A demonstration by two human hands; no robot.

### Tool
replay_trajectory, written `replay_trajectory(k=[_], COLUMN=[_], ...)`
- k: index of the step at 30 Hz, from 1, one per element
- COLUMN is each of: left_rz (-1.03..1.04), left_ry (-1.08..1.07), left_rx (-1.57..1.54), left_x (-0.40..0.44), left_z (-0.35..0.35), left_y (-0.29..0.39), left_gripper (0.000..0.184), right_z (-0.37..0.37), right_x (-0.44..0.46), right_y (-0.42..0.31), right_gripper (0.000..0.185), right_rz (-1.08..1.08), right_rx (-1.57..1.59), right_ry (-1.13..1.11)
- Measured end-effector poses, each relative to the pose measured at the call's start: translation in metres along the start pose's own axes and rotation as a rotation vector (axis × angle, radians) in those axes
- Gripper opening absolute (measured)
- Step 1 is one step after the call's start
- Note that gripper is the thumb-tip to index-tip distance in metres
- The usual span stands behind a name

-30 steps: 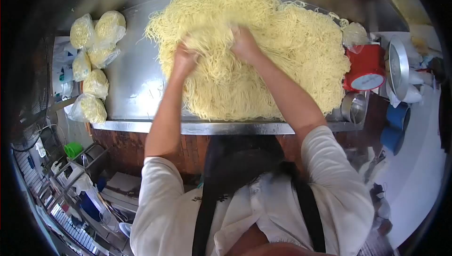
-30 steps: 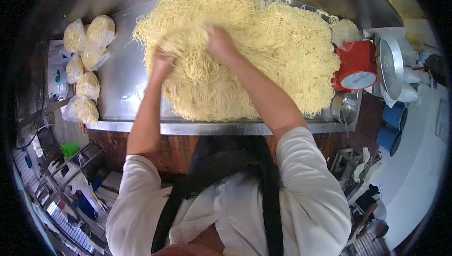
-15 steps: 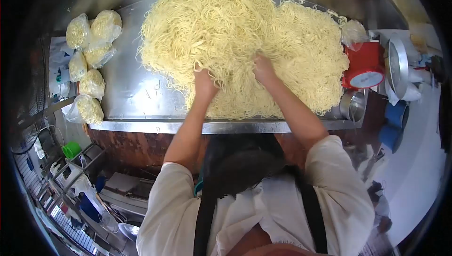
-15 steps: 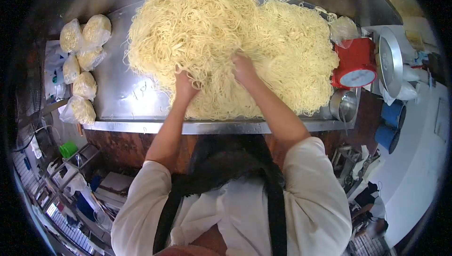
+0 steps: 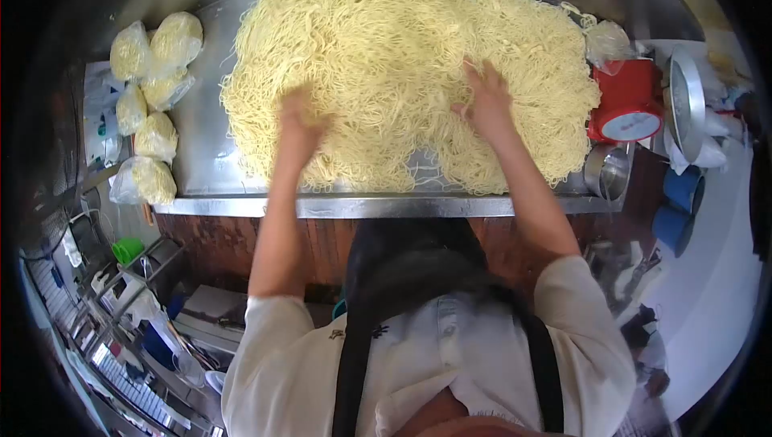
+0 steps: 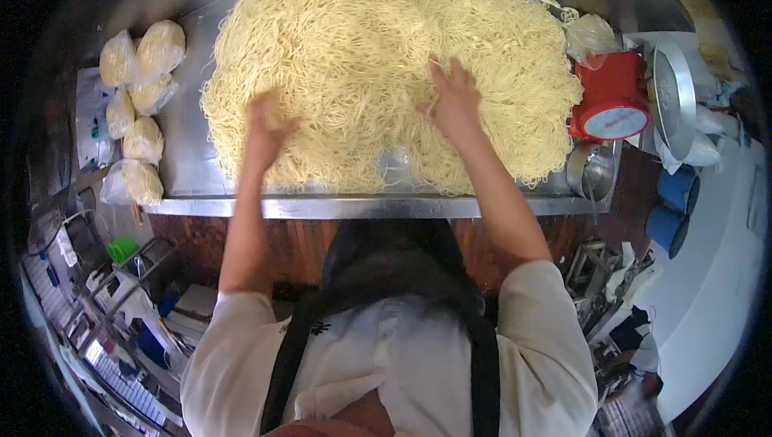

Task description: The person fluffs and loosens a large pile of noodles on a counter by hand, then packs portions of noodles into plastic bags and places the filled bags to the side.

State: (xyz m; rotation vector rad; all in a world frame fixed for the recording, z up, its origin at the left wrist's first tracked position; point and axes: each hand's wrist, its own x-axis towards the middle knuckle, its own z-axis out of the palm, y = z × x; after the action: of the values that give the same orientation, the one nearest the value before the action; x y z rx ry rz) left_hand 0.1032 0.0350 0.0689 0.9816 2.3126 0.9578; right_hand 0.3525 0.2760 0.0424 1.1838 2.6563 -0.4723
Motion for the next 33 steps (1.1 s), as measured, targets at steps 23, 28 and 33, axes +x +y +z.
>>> replay_trajectory(k=[23,28,33], left_rz=[-0.031,0.456,0.258], left_ry=[0.249,0.108,0.134], left_rx=[0.049,0.095,-0.434], left_x=[0.04,0.026,0.045], left_z=[-0.108,-0.137,-0.087], left_y=[0.109,0.193,0.147], left_gripper=[0.022,0.027,0.039], right_z=[-0.113,-0.106,-0.14], right_x=[-0.005,-0.001,0.012], right_y=[-0.133,-0.218,-0.13], right_gripper=[0.056,0.048,0.028], right_rz=[-0.449,-0.765,-0.441], right_rx=[0.36,1.219,0.954], right_ry=[0.277,0.222,0.405])
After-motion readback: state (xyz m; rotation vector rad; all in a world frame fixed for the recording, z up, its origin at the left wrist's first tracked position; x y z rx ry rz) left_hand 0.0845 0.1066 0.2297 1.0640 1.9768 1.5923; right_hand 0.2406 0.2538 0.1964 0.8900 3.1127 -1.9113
